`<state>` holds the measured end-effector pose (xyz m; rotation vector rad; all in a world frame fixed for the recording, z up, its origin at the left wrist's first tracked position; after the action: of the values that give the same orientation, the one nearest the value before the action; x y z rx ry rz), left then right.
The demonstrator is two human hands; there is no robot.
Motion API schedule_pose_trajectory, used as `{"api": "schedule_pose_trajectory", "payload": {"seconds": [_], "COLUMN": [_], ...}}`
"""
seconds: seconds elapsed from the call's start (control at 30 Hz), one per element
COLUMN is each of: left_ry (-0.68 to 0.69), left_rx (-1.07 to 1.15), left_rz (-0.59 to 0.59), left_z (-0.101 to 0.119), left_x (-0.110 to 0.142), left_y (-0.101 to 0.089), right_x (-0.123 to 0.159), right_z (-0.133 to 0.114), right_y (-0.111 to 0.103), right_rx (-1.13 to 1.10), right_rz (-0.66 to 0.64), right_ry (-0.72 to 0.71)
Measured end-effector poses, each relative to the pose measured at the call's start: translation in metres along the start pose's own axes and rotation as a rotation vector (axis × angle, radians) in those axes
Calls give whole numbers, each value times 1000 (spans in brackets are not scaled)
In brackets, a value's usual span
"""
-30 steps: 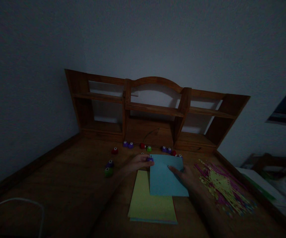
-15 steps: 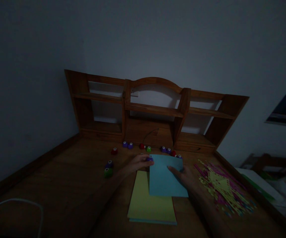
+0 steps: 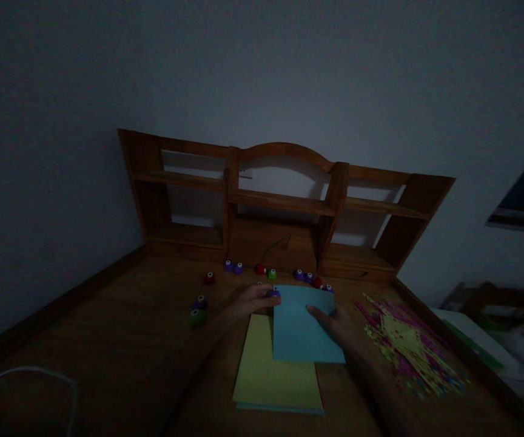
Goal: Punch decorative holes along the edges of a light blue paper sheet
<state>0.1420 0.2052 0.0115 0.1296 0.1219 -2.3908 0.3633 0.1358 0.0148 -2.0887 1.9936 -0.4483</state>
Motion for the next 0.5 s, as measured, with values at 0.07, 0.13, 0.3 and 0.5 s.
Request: {"api": "schedule_pose_trajectory", "payload": {"seconds": [0.07, 0.13, 0.3, 0.5], "left_ry": [6, 26, 41, 49], "left_rx": [22, 28, 3, -39], "left_rz": [-26, -48, -22, -8], "left_z": [0, 0, -2, 1], "left_x": [-1, -1, -1, 0], "left_y": [1, 2, 1, 0], "right_x": [-1, -3, -2, 1], "right_z": [1, 3, 4, -1], "right_y": [1, 1, 3, 2], "right_rx": [-12, -28, -70, -44], "right_rz": [-17, -24, -30, -11], "right_ry": [-19, -28, -14, -1]}}
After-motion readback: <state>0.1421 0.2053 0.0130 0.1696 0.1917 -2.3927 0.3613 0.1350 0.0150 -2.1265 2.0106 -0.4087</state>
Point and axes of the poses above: each hand's wrist, its own x-axis away from the middle knuckle, its own y-axis out of the palm, z = x × y, the point moved 6 cm from there along -x, towards the middle knuckle, and after that the axes turned 8 degrees about -z, right-handed, at the moved point
